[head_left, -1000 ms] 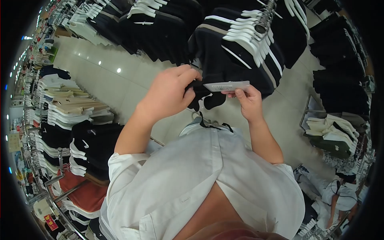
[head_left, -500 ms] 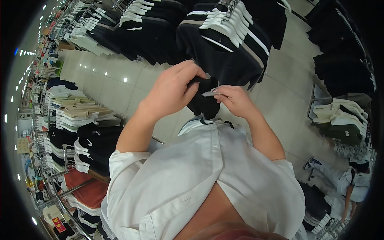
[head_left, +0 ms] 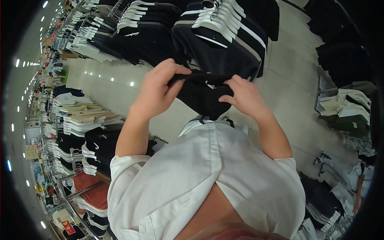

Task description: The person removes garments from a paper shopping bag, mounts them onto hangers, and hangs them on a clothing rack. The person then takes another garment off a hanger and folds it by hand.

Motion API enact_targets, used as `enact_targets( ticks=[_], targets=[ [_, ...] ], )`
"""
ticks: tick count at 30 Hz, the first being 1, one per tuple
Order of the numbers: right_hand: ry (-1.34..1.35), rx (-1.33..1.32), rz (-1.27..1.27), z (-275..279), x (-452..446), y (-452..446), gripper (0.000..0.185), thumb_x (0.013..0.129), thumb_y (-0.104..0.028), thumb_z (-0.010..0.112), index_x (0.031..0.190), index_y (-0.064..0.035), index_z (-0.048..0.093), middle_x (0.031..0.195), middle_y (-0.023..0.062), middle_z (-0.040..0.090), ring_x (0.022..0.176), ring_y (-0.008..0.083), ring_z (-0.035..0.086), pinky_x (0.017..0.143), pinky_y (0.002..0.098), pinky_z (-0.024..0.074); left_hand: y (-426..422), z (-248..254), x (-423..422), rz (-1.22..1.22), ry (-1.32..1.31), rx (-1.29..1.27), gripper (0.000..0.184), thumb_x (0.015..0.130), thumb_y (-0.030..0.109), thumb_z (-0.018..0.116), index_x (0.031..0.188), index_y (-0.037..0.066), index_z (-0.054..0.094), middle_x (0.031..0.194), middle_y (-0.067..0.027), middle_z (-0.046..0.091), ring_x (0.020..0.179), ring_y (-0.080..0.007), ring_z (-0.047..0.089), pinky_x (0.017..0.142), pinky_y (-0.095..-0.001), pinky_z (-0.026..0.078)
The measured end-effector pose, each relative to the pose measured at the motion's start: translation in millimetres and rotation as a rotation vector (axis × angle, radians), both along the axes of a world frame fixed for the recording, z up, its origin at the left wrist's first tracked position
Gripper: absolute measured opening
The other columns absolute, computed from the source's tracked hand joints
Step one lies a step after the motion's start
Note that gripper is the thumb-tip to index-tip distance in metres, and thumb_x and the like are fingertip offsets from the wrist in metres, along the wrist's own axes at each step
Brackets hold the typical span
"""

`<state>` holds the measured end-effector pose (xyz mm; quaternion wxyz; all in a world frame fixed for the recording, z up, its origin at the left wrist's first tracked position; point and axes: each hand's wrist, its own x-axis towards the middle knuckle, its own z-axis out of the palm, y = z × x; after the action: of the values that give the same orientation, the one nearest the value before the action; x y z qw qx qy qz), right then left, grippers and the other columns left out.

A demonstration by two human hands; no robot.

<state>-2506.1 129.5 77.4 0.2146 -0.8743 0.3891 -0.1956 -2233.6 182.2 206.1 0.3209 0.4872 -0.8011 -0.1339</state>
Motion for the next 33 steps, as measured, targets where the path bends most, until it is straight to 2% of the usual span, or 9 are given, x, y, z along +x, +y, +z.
enact_targets(
  ticks=[4, 10, 14, 19, 23, 26, 27, 30, 33],
  targets=[
    [0.046, -0.133, 0.071, 6.1, -16.8, -11.5, 0.042, 0.085, -0.037, 0.080, 0.112, -0.0057, 0.072, 0.103, 0.0077, 0.063, 0.094, 0.0304, 0.067, 0.082, 0.0434, 0.0533, -0.1, -4.1, 14.7, 0.063, -0.019, -0.004, 0.027, 0.081, -0.008, 0.070, 0.106, 0.003, 0.069, 0.086, -0.0105, 0.058, 0.075, -0.0288, 0.058, 0.066, -0.0354, 0.046],
    [-0.002, -0.292, 0.154, 42.8, -8.1, -18.5, 0.025, 0.083, -0.025, 0.083, 0.089, -0.0039, 0.072, 0.127, 0.0063, 0.069, 0.126, 0.0320, 0.060, 0.097, 0.0438, 0.0523, -5.8, -10.1, 40.5, 0.091, 0.012, -0.003, 0.026, 0.082, -0.009, 0.071, 0.105, 0.002, 0.069, 0.086, -0.0102, 0.059, 0.075, -0.0273, 0.058, 0.066, -0.0354, 0.045],
    [-0.004, -0.079, 0.176, 17.8, -10.5, -36.3, 0.023, 0.082, -0.023, 0.084, 0.088, -0.0039, 0.072, 0.127, 0.0102, 0.071, 0.134, 0.0317, 0.057, 0.104, 0.0441, 0.0502, -21.4, -21.9, 71.6, 0.052, 0.079, 0.002, 0.025, 0.082, -0.009, 0.071, 0.105, 0.001, 0.068, 0.086, -0.0107, 0.060, 0.077, -0.0269, 0.059, 0.068, -0.0347, 0.046],
    [-0.225, 0.104, -0.026, 27.1, 19.8, -36.4, 0.019, 0.089, -0.015, 0.079, 0.103, -0.0039, 0.074, 0.103, 0.0116, 0.071, 0.089, 0.0300, 0.070, 0.077, 0.0399, 0.0543, -41.6, -32.9, 123.6, 0.061, 0.152, 0.104, 0.023, 0.085, -0.001, 0.077, 0.106, 0.000, 0.068, 0.092, -0.0081, 0.063, 0.084, -0.0220, 0.060, 0.078, -0.0304, 0.047],
    [-0.450, -0.005, -0.197, 40.8, 71.8, -41.9, 0.035, 0.083, -0.020, 0.087, 0.110, -0.0040, 0.073, 0.095, 0.0107, 0.071, 0.085, 0.0250, 0.068, 0.077, 0.0379, 0.0518, -52.4, -46.7, 173.9, -0.041, 0.214, 0.290, 0.030, 0.086, 0.007, 0.082, 0.111, 0.000, 0.067, 0.093, -0.0071, 0.064, 0.087, -0.0200, 0.061, 0.080, -0.0307, 0.048],
    [-0.236, 0.337, -0.286, 47.7, 86.5, -56.8, 0.041, 0.082, -0.018, 0.088, 0.117, -0.0041, 0.073, 0.084, 0.0023, 0.063, 0.075, 0.0123, 0.054, 0.068, 0.0288, 0.0452, -68.4, -62.3, 205.1, -0.079, 0.188, 0.329, 0.026, 0.086, 0.007, 0.082, 0.106, 0.000, 0.067, 0.096, -0.0095, 0.068, 0.087, -0.0233, 0.065, 0.077, -0.0330, 0.052],
    [-0.254, 0.423, -0.163, 50.9, 92.9, -58.6, 0.033, 0.086, -0.017, 0.084, 0.112, -0.0024, 0.070, 0.082, 0.0009, 0.055, 0.077, 0.0119, 0.049, 0.071, 0.0276, 0.0437, -74.4, -70.1, 210.0, -0.059, 0.213, 0.328, 0.023, 0.085, 0.005, 0.081, 0.104, 0.000, 0.067, 0.092, -0.0087, 0.067, 0.084, -0.0214, 0.063, 0.077, -0.0322, 0.050],
    [-0.185, 0.396, -0.062, 36.1, 93.0, -66.7, 0.035, 0.089, -0.022, 0.082, 0.109, 0.0020, 0.067, 0.085, 0.0081, 0.061, 0.078, 0.0216, 0.055, 0.078, 0.0324, 0.0479, -83.9, -84.8, 220.4, -0.005, 0.265, 0.310, 0.015, 0.084, 0.000, 0.079, 0.094, 0.000, 0.068, 0.084, -0.0085, 0.067, 0.078, -0.0199, 0.062, 0.072, -0.0320, 0.049],
    [-0.338, 0.457, -0.210, 23.9, 100.4, -67.8, 0.027, 0.097, -0.023, 0.074, 0.101, 0.0012, 0.064, 0.080, 0.0081, 0.058, 0.078, 0.0198, 0.053, 0.077, 0.0325, 0.0466, -94.9, -87.3, 226.9, 0.010, 0.251, 0.282, 0.015, 0.085, 0.005, 0.080, 0.092, 0.000, 0.068, 0.079, -0.0101, 0.067, 0.071, -0.0217, 0.062, 0.068, -0.0322, 0.048]
  ],
)
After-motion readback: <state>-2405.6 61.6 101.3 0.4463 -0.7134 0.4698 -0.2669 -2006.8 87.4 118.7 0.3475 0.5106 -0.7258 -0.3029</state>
